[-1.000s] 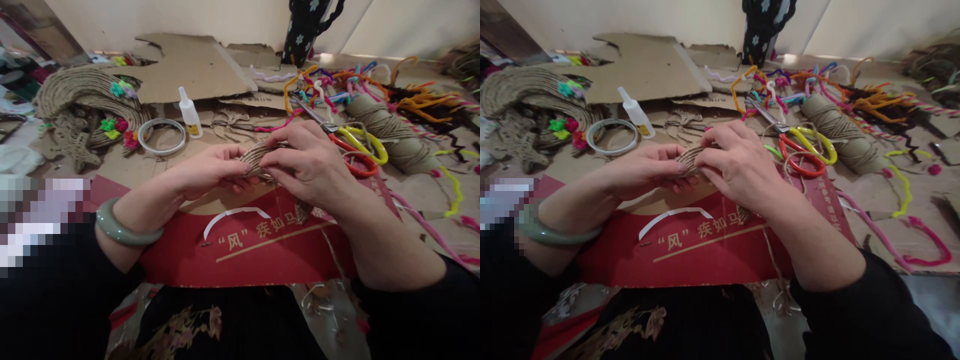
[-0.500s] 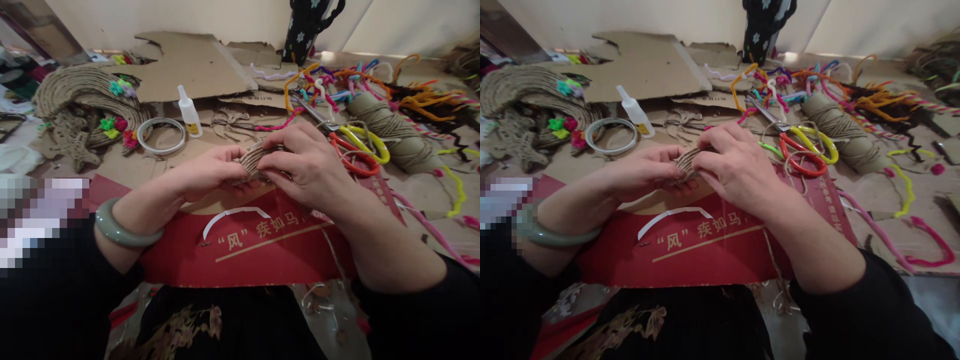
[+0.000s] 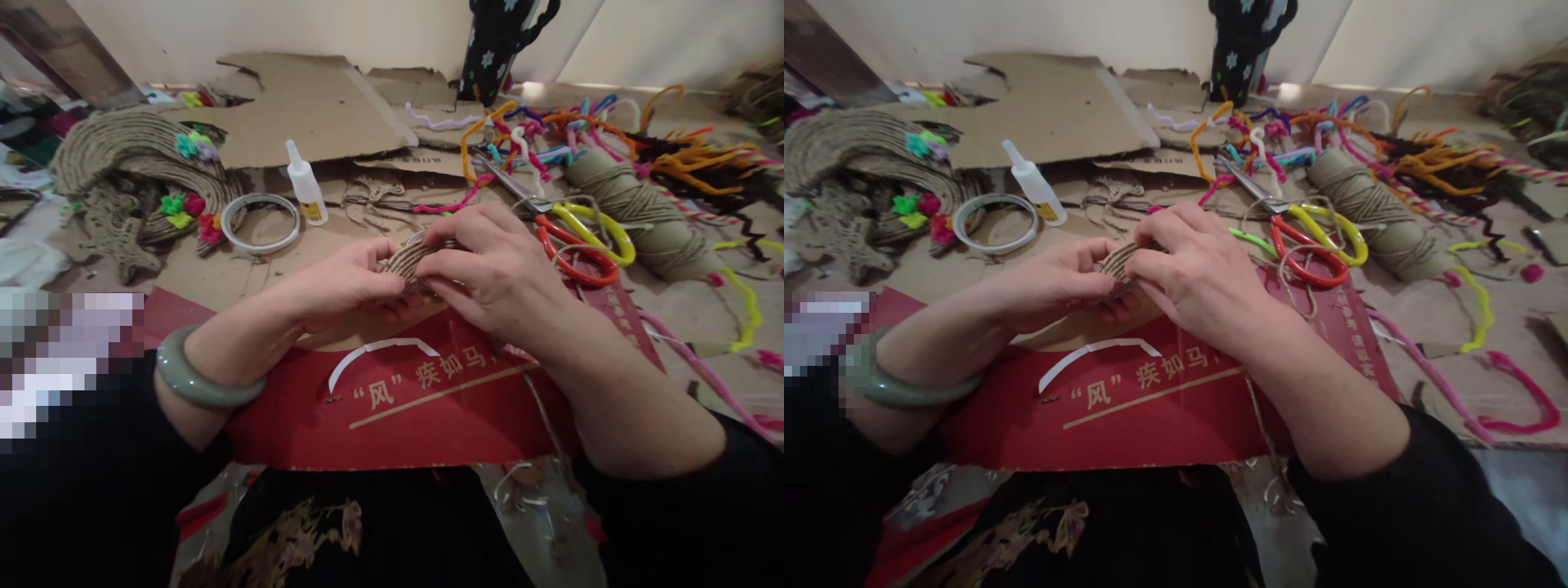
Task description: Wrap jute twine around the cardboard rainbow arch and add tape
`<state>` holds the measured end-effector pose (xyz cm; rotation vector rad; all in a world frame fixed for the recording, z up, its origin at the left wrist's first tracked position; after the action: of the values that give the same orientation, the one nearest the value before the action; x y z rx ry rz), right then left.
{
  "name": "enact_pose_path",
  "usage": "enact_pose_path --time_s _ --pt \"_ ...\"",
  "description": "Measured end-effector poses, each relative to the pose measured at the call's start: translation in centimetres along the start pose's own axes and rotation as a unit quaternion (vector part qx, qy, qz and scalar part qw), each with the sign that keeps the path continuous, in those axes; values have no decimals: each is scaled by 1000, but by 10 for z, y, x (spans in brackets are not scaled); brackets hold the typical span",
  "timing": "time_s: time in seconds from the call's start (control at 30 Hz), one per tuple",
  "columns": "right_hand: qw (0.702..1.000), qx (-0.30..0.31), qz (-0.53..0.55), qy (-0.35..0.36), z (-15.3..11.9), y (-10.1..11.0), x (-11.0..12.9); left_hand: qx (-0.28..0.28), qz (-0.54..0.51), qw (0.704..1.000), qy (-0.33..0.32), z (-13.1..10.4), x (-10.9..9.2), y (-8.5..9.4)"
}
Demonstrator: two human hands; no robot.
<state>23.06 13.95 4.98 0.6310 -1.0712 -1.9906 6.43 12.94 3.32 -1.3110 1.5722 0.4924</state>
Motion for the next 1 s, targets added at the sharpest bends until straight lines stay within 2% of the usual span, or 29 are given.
enact_pose_path --time_s 0.23,0.5,0.67,1.0 --pt "1000 -13 -11 4 -1 -1 0 -6 -6 1000 -7 1 3 0" --pt "999 12 16 -35 0 0 2 -65 -1 998 -6 0 2 -6" --pt "999 -4 -3 -49 2 4 3 -91 4 996 -5 -2 0 -11" --pt "996 -26 -67 -59 1 10 9 -136 -20 989 -57 -3 2 -16"
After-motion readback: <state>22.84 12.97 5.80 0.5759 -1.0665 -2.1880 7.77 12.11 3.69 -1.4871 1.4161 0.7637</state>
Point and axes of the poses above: each hand's wrist, its own z-axis towards the middle knuckle, its own y-axis out of the back of the hand, x = y × z, the point moved 3 cm from there along z, towards the middle knuckle, and after that the axes turned 9 degrees about -z, right-handed, at the moved point
